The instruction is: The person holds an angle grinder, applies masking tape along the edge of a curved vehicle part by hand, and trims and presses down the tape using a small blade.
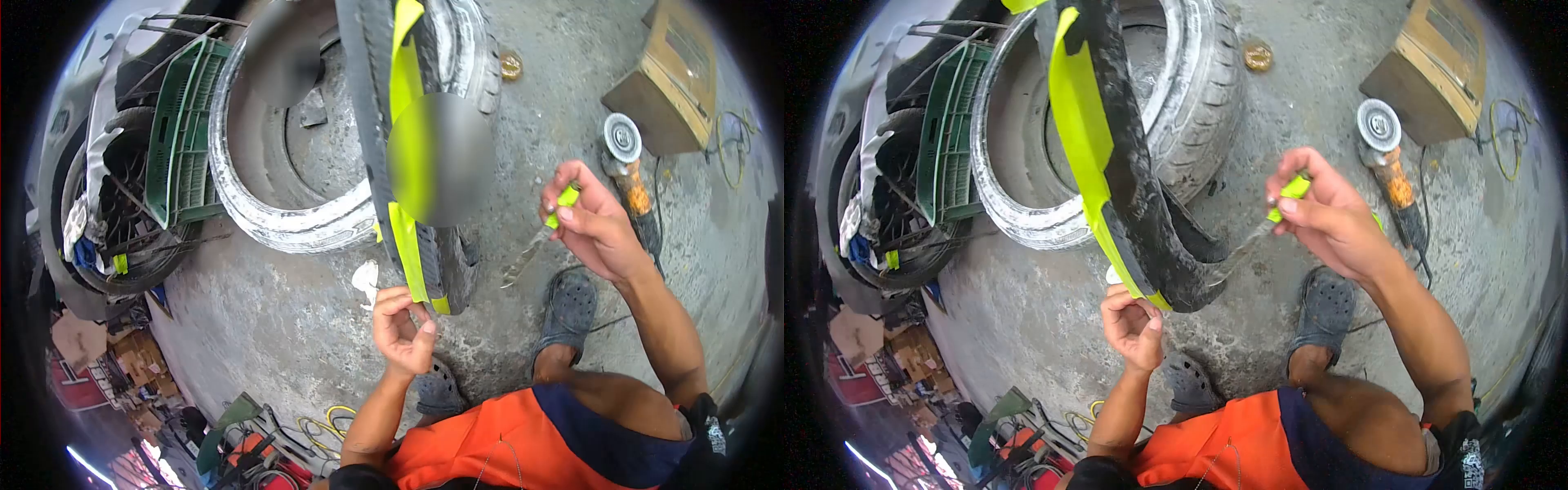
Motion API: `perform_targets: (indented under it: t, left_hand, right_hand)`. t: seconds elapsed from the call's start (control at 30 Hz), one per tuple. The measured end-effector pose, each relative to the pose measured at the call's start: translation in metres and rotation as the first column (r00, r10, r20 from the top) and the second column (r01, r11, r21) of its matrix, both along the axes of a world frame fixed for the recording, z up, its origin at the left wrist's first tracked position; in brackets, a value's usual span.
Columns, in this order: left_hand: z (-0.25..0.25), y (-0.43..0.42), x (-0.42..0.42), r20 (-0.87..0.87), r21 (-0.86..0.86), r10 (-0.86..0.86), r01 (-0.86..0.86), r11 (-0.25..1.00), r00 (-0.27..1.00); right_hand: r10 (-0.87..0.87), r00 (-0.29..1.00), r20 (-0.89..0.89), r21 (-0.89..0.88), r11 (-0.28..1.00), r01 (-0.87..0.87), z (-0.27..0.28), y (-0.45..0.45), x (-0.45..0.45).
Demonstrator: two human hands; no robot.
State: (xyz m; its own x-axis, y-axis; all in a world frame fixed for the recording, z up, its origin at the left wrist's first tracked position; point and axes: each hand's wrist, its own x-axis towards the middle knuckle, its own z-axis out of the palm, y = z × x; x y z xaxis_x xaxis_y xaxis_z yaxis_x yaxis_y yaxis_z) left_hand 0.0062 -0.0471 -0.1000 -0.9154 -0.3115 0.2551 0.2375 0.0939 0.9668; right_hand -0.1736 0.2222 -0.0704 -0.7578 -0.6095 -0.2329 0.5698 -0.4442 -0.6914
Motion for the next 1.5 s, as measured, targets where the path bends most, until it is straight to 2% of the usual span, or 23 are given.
perform_targets:
  t: [0.03, 0.1, 0.2, 0.43, 0.47, 0.5, 0.53, 0.57, 0.63, 0.7, 0.77, 0.8, 0.83, 0.87, 0.9, 0.93, 0.97, 1.1, 1.23, 1.4, 1.43, 1.47, 1.5]
  left_hand:
    - [0.004, -0.003, -0.003, 0.012, 0.043, -0.002, 0.001, 0.999, 1.0]
    - [0.013, -0.011, -0.007, 0.002, 0.019, 0.012, -0.012, 1.0, 1.0]
    - [0.026, -0.023, -0.016, 0.088, -0.069, 0.214, -0.208, 0.976, 0.973]
    - [0.097, -0.069, -0.046, 0.024, -0.285, 0.266, -0.248, 0.926, 0.964]
    - [0.11, -0.077, -0.052, 0.026, -0.509, 0.213, -0.171, 0.844, 0.977]
    - [0.124, -0.082, -0.06, 0.041, -0.702, 0.165, -0.089, 0.707, 0.986]
    - [0.141, -0.083, -0.066, 0.078, -0.753, 0.165, -0.05, 0.656, 0.983]
    - [0.155, -0.082, -0.067, 0.06, -0.753, 0.181, -0.075, 0.654, 0.982]
    - [0.176, -0.085, -0.067, 0.362, -0.708, 0.232, 0.105, 0.698, 0.903]
    - [0.184, -0.095, -0.059, 0.399, -0.7, 0.249, 0.118, 0.704, 0.882]
    - [0.186, -0.104, -0.045, 0.45, -0.802, 0.137, 0.332, 0.497, 0.882]
    - [0.181, -0.108, -0.036, 0.457, -0.792, 0.149, 0.325, 0.517, 0.877]
    - [0.175, -0.112, -0.026, 0.524, -0.76, 0.083, 0.421, 0.494, 0.848]
    - [0.167, -0.115, -0.009, 0.598, -0.709, 0.018, 0.519, 0.477, 0.801]
    - [0.159, -0.117, 0.009, 0.637, -0.664, 0.029, 0.529, 0.529, 0.77]
    - [0.149, -0.121, 0.024, 0.736, -0.598, 0.003, 0.648, 0.472, 0.677]
    - [0.138, -0.123, 0.039, 0.812, -0.527, -0.02, 0.747, 0.405, 0.584]
    - [0.106, -0.12, 0.091, 0.842, -0.428, -0.063, 0.736, 0.524, 0.535]
    - [0.079, -0.121, 0.116, 0.812, -0.413, -0.085, 0.672, 0.615, 0.577]
    - [0.026, -0.121, 0.097, 0.754, -0.397, -0.116, 0.589, 0.704, 0.647]
    - [0.015, -0.118, 0.086, 0.698, -0.388, -0.132, 0.527, 0.756, 0.703]
    - [0.005, -0.113, 0.075, 0.645, -0.366, -0.143, 0.467, 0.805, 0.751]
    - [-0.003, -0.109, 0.064, 0.645, -0.343, -0.174, 0.485, 0.804, 0.744]
  right_hand:
    - [0.008, 1.0, -0.008, -0.004, 1.0, -0.008, 0.0, 0.004, -0.001]
    - [-0.032, 0.999, -0.001, 0.057, 0.998, 0.032, 0.001, 0.012, -0.006]
    - [-0.047, 0.999, -0.005, 0.053, 0.998, 0.047, -0.003, 0.02, -0.015]
    - [-0.016, 0.999, 0.041, -0.055, 0.998, 0.018, -0.009, 0.014, -0.042]
    - [-0.018, 0.999, 0.04, -0.071, 0.997, 0.021, -0.01, 0.013, -0.045]
    - [-0.022, 0.999, 0.034, -0.088, 0.996, 0.025, -0.012, 0.011, -0.05]
    - [-0.022, 0.999, 0.036, -0.096, 0.995, 0.025, -0.014, 0.011, -0.054]
    - [-0.005, 1.0, 0.018, -0.098, 0.995, 0.007, -0.016, 0.01, -0.056]
    - [-0.026, 0.999, 0.039, -0.114, 0.993, 0.031, -0.022, 0.008, -0.061]
    - [-0.02, 0.999, 0.041, -0.124, 0.992, 0.025, -0.027, 0.005, -0.064]
    - [-0.003, 0.997, 0.072, -0.136, 0.991, 0.013, -0.032, 0.004, -0.065]
    - [-0.009, 0.998, 0.069, -0.11, 0.994, 0.016, -0.031, 0.003, -0.065]
    - [0.017, 0.996, 0.086, -0.09, 0.996, -0.009, -0.031, 0.002, -0.068]
    - [0.001, 1.0, 0.027, -0.064, 0.998, 0.0, -0.033, 0.003, -0.071]
    - [0.001, 1.0, -0.017, -0.028, 1.0, -0.001, -0.035, 0.007, -0.067]
    - [0.054, 0.998, 0.028, 0.013, 0.998, -0.054, -0.033, 0.011, -0.063]
    - [0.051, 0.999, -0.016, 0.037, 0.998, -0.051, -0.03, 0.012, -0.064]
    - [0.117, 0.987, -0.108, 0.16, 0.982, -0.099, -0.026, 0.019, -0.062]
    - [0.132, 0.985, -0.115, 0.236, 0.966, -0.102, -0.014, 0.024, -0.053]
    - [0.073, 0.992, -0.1, 0.313, 0.949, -0.038, 0.004, 0.034, -0.03]
    - [0.055, 0.993, -0.106, 0.337, 0.942, -0.016, 0.009, 0.039, -0.025]
    - [0.044, 0.991, -0.127, 0.39, 0.921, 0.009, 0.013, 0.045, -0.019]
    - [0.037, 0.989, -0.141, 0.442, 0.897, 0.029, 0.017, 0.05, -0.011]
